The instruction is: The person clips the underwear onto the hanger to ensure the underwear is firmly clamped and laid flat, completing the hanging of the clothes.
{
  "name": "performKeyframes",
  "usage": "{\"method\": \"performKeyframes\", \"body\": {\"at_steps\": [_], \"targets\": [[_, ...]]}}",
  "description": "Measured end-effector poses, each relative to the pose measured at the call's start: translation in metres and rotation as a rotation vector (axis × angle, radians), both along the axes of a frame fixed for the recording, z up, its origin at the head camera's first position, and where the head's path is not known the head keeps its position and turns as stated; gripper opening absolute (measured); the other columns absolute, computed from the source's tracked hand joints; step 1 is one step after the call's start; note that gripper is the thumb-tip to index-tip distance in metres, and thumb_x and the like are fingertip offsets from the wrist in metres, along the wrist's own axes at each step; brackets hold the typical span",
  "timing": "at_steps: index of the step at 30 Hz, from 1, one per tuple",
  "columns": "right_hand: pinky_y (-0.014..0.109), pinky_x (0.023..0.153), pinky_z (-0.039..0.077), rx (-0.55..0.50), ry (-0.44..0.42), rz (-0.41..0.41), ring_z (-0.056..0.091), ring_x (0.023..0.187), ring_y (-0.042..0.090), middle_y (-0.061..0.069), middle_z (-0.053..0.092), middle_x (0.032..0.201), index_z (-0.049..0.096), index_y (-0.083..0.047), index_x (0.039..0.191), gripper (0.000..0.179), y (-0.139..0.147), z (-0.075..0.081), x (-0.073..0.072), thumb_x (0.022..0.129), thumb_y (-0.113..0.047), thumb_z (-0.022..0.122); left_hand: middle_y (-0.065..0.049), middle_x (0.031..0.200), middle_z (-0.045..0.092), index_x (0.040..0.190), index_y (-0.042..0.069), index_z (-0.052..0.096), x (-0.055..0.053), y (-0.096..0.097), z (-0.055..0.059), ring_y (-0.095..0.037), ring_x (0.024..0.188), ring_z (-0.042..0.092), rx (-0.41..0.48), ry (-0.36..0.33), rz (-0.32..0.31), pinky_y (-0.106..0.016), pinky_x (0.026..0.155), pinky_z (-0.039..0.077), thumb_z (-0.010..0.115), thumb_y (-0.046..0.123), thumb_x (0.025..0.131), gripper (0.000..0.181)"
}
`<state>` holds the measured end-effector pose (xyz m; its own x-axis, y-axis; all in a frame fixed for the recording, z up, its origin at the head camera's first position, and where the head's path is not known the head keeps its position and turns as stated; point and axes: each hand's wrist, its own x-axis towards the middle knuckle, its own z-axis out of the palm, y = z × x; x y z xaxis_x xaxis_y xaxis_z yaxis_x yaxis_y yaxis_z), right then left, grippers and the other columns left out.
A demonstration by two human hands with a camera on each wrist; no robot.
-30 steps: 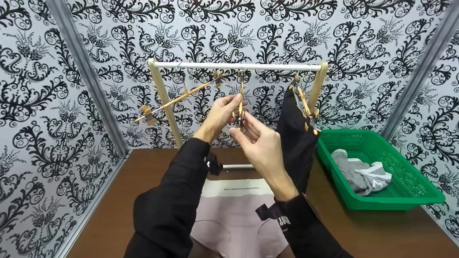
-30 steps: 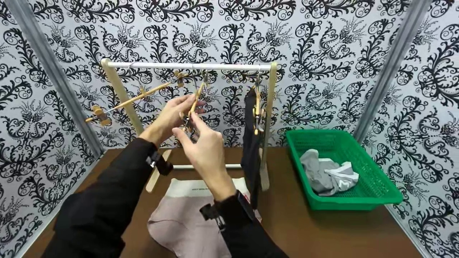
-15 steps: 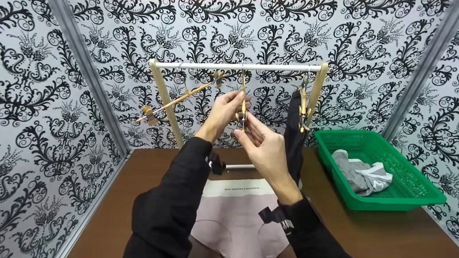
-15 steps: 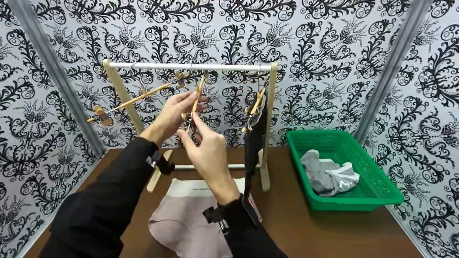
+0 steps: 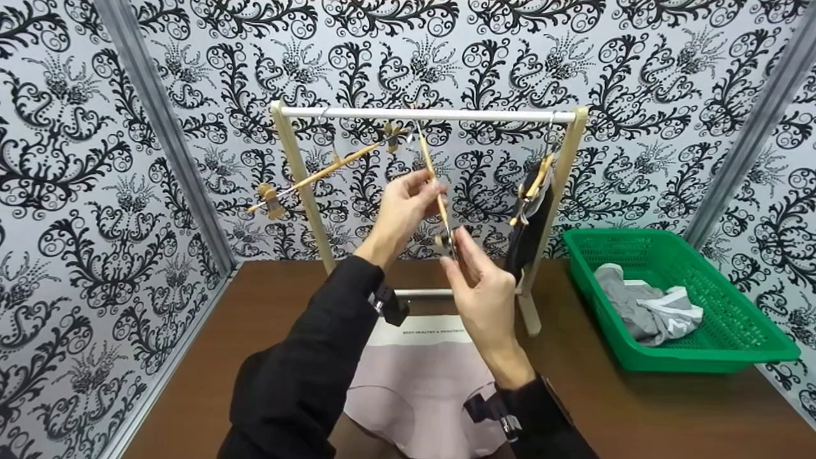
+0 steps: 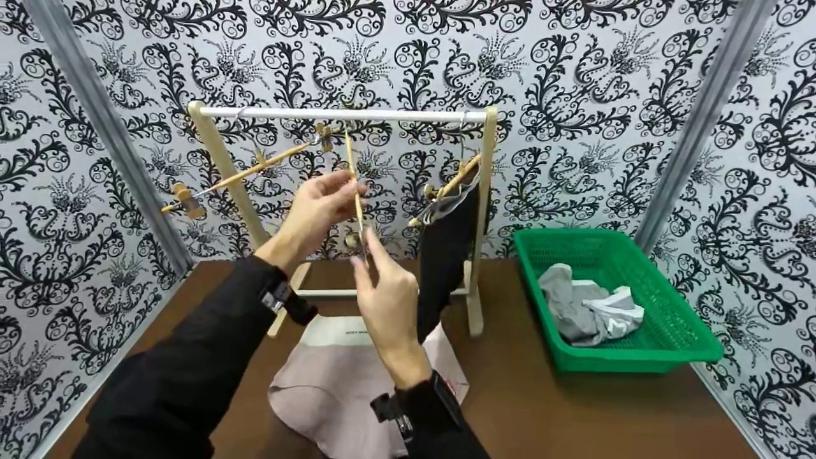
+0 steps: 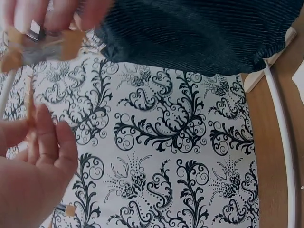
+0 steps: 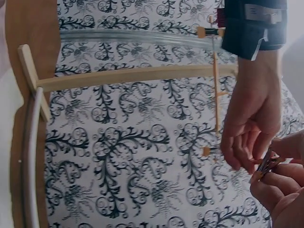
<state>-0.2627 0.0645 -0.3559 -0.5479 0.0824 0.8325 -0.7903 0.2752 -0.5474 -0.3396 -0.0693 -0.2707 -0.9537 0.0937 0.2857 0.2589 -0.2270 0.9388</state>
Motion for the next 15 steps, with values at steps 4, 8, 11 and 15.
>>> {"method": "performKeyframes", "body": {"at_steps": [4,8,11,15], "targets": [[0.032,0.088,0.055,0.078,-0.002,-0.141,0.069,0.109,0.029,0.019,0.069,0.12,0.063,0.004,0.132,0.053,0.004,-0.018,-0.006,0.084,-0.007,0.083,-0.018,0.103,0.068,0.133,-0.006,0.055,0.004,0.005,-0.005,-0.022,0.08,0.069,-0.026,-0.021,0.008,-0.038,0.084,0.058,0.059,-0.002,0.099,0.035],[0.034,0.078,0.058,0.089,-0.014,-0.264,0.073,0.097,0.025,0.013,0.075,0.108,0.071,-0.001,0.124,0.052,0.007,-0.028,-0.007,0.078,-0.017,0.089,-0.016,0.1,0.068,0.132,-0.005,0.057,0.006,0.01,-0.015,-0.02,0.077,0.068,-0.059,-0.015,0.014,-0.035,0.076,0.06,0.061,-0.001,0.098,0.034],[0.028,0.069,0.056,0.046,-0.04,-0.293,0.074,0.087,0.019,0.007,0.077,0.098,0.076,-0.003,0.116,0.046,0.011,-0.033,-0.006,0.076,-0.019,0.09,-0.014,0.097,0.067,0.13,-0.006,0.058,0.008,0.016,-0.025,-0.021,0.077,0.068,-0.072,-0.004,0.016,-0.033,0.071,0.06,0.061,-0.002,0.098,0.032],[0.024,0.065,0.056,-0.014,-0.094,-0.252,0.074,0.083,0.015,0.002,0.078,0.093,0.077,-0.003,0.112,0.039,0.013,-0.043,-0.005,0.078,-0.019,0.089,-0.014,0.098,0.067,0.133,-0.006,0.055,0.008,0.019,-0.039,-0.024,0.079,0.068,-0.076,-0.015,0.028,-0.033,0.07,0.06,0.061,-0.003,0.098,0.036]]}}
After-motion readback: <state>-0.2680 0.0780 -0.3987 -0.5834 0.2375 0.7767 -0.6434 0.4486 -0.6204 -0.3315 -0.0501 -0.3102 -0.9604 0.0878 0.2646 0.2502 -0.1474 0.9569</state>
